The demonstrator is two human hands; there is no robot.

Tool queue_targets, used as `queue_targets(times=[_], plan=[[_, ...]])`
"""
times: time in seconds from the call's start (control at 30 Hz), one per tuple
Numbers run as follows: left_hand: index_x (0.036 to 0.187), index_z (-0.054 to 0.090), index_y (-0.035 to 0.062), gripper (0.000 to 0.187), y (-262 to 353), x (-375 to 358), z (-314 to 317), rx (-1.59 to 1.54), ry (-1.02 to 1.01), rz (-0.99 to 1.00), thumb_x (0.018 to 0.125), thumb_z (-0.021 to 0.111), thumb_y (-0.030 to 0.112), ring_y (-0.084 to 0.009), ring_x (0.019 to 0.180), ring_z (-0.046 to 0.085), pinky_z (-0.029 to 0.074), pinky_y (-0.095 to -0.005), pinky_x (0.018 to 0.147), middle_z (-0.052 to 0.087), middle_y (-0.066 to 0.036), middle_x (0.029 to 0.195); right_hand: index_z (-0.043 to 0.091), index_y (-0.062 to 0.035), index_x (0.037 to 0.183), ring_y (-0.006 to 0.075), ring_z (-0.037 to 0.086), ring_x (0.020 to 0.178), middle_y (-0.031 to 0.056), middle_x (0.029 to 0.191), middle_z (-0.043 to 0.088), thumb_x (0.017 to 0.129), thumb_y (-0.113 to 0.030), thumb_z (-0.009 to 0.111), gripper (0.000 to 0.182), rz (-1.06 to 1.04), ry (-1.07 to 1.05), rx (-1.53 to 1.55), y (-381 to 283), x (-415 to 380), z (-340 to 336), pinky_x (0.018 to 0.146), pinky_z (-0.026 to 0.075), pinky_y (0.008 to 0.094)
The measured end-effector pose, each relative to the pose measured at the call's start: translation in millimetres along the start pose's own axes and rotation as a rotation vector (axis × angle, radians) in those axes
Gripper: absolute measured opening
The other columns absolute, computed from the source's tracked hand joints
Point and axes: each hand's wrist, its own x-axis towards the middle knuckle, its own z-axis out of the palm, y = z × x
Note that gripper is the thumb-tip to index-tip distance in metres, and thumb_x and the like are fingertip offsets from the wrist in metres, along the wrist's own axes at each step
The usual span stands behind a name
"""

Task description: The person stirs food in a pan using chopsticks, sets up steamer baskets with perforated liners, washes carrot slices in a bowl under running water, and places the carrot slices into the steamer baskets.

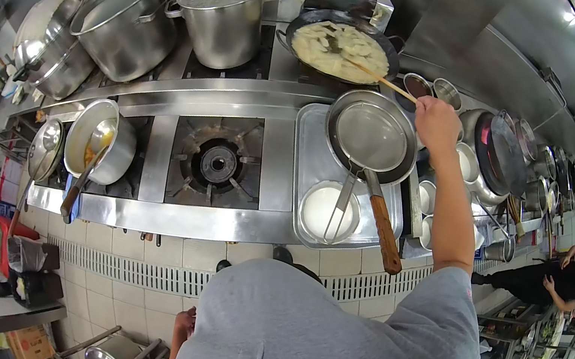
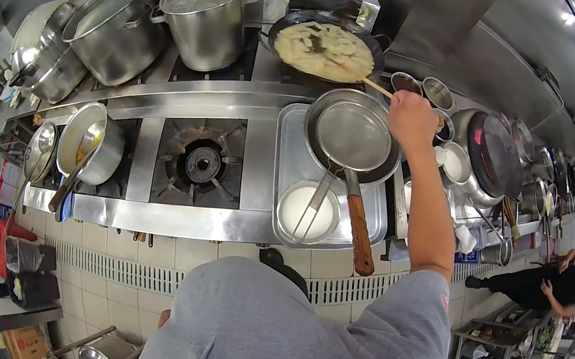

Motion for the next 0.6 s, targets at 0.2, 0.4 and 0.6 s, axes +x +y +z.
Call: queue_targets(times=[0.2, 0.4, 0.6], plan=[[0.123, 0.058, -0.0024, 0.049, 25.8, 10.0, -8.6, -0.133, -0.016, -0.058, 0.102, 0.059, 0.042, -0.0229, 0.063, 0.061, 0.046, -0.0376, 0.054, 0.068, -0.01, 0.079, 0.075, -0.0108, 0.09, 0.0399, 0.071, 0.085, 0.0167, 0.087, 0.073, 0.094, -0.026, 0.058, 0.023, 0.11, -0.064, -0.135, 16.1, -5.6, -3.4, 0.075, 0.056, 0.0525], [0.124, 0.056, -0.0026, 0.052, 40.0, 5.1, -11.9, -0.192, -0.018, -0.115, 0.101, 0.06, 0.044, -0.0217, 0.06, 0.059, 0.044, -0.0373, 0.052, 0.067, -0.009, 0.076, 0.077, -0.0128, 0.092, 0.0387, 0.07, 0.087, 0.0144, 0.09, 0.073, 0.092, -0.025, 0.061, 0.02, 0.097, -0.009, -0.038, -1.6, -14.0, -19.6, 0.077, 0.056, 0.0505], [0.113, 0.058, 0.0007, 0.044, 36.8, -0.1, -21.0, -0.049, -0.108, -0.012, 0.101, 0.059, 0.043, -0.0196, 0.05, 0.054, 0.039, -0.0346, 0.046, 0.064, -0.007, 0.068, 0.078, -0.0132, 0.096, 0.0384, 0.07, 0.088, 0.0147, 0.091, 0.073, 0.092, -0.026, 0.062, 0.021, 0.054, -0.052, -0.035, 8.0, -14.6, -13.4, 0.078, 0.056, 0.0495]])
